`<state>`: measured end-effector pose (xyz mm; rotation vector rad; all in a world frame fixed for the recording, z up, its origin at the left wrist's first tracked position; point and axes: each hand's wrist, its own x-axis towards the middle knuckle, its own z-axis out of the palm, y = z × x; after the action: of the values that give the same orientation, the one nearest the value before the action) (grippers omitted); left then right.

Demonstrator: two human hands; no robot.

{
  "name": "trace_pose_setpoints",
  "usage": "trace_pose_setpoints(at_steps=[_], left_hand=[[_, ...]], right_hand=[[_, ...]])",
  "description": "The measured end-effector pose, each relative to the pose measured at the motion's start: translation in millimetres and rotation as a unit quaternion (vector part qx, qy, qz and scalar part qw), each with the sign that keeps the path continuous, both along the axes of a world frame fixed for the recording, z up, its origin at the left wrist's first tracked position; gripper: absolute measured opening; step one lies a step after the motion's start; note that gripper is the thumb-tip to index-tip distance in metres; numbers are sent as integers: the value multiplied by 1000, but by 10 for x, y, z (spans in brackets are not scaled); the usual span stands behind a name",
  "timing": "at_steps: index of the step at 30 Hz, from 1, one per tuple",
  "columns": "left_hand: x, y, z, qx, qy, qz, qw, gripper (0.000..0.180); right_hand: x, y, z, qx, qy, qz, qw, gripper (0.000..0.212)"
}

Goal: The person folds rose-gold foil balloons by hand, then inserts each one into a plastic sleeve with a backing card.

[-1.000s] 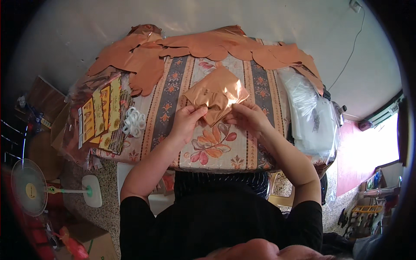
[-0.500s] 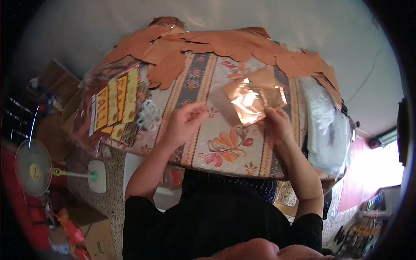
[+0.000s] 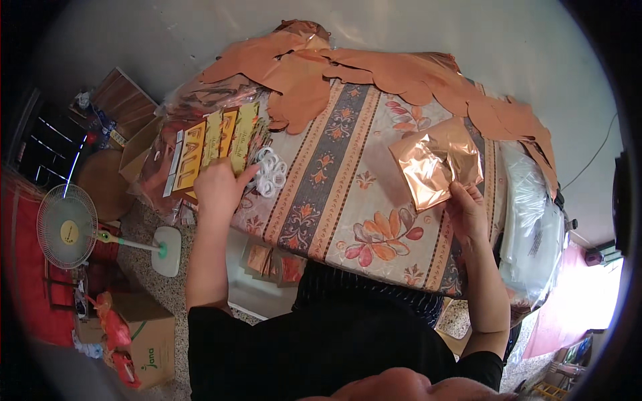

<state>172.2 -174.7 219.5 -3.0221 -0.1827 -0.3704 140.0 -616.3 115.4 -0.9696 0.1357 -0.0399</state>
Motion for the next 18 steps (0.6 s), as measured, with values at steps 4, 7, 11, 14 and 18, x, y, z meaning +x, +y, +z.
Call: trace_pose_setpoints(at_steps=[4,7,11,14,18], left_hand=[[2,-5,57,-18,24,2,1000,53],[14,78,48,-50,-53,-67,995,57],[64,357,-88,-53,-90,-68,992,55],[32,289,1,-96,-34,-56,993,52],[-4,190,83,-124,-21,-80,989,41]], right_hand=[[-11,41,42,-9,12,-3,1000,8],[-24,45,74,-29,6,16,999,7],[-59,135,148,-4,5,16,1000,7],[-58,117,123,3,-3,29,1000,6],[-59,68,92,3,-15,45,999,5]])
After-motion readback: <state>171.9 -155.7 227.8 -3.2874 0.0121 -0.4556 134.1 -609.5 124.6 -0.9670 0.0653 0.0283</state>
